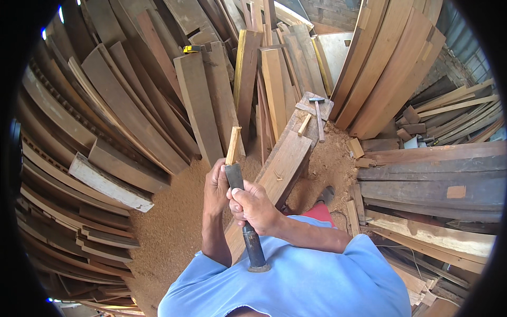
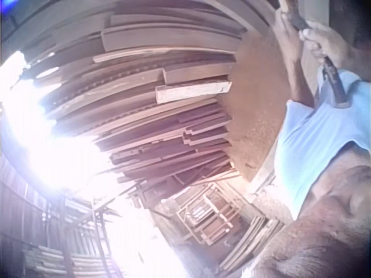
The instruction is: The person shapes small wooden pegs using a chisel and a hammer on a large wood plank. They insert a wooden peg into a hole in the plank, tap it with the hammer, and then use the chisel to shave thin layers from the surface of the peg.
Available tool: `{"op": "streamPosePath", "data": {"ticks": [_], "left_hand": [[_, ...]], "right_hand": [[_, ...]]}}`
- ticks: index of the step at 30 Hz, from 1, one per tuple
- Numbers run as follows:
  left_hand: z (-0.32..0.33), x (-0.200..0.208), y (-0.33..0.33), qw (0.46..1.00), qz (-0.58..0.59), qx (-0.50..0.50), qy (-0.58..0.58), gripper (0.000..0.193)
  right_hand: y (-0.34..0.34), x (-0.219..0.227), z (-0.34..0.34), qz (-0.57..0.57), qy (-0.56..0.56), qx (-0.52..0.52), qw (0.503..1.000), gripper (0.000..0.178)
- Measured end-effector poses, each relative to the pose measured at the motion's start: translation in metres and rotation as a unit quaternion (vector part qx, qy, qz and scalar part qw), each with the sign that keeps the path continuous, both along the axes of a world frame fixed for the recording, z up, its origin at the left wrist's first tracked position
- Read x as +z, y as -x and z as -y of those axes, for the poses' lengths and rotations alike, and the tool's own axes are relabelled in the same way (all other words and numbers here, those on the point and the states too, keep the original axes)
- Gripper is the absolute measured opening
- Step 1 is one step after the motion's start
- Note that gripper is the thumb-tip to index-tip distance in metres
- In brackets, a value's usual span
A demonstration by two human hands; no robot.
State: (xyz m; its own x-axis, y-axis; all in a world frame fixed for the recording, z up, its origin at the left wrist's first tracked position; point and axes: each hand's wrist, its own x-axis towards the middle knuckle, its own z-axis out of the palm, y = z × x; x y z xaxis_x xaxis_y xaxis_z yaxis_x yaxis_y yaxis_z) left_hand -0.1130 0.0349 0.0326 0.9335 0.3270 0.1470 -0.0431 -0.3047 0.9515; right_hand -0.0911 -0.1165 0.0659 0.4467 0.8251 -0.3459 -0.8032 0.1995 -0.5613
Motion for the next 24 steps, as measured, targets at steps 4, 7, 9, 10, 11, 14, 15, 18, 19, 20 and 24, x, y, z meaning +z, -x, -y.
{"op": "streamPosePath", "data": {"ticks": [4,7,9,10,11,14,15,18,19,20,24], "left_hand": [[0.011,0.010,0.008,0.999,-0.015,0.020,-0.032,0.031],[0.019,0.009,0.014,0.999,-0.017,0.033,-0.020,0.031],[0.022,0.010,0.015,0.999,-0.016,0.041,-0.032,0.031],[0.024,0.010,0.015,0.999,-0.010,0.042,-0.025,0.031],[0.026,0.011,0.013,0.999,-0.003,0.043,-0.019,0.031],[0.029,0.005,0.016,0.999,0.001,0.043,-0.001,0.029],[0.030,0.004,0.015,0.999,0.000,0.039,0.005,0.029],[0.034,0.009,0.012,0.999,0.027,0.040,-0.003,0.027],[0.036,0.010,0.011,0.999,0.013,0.038,0.010,0.027],[0.038,0.011,0.009,0.999,-0.001,0.035,0.022,0.027],[0.060,-0.062,0.079,0.988,-0.116,-0.093,-0.035,0.030]], "right_hand": [[0.002,0.002,0.006,0.024,0.006,-0.016,1.000,0.013],[0.006,0.002,0.009,0.036,0.007,-0.025,0.999,0.014],[0.006,0.004,0.012,0.061,0.007,-0.039,0.997,0.014],[0.006,0.005,0.012,0.074,0.007,-0.046,0.996,0.015],[0.004,0.004,0.012,0.072,0.006,-0.049,0.996,0.015],[0.005,0.008,0.016,0.065,0.009,-0.042,0.997,0.016],[0.004,0.008,0.017,0.068,0.009,-0.042,0.997,0.016],[0.001,0.010,0.019,0.075,0.011,-0.047,0.996,0.016],[0.000,0.011,0.020,0.075,0.014,-0.051,0.996,0.016],[-0.002,0.011,0.021,0.075,0.018,-0.056,0.995,0.016],[-0.014,0.055,0.064,0.189,-0.010,-0.170,0.967,0.018]]}}
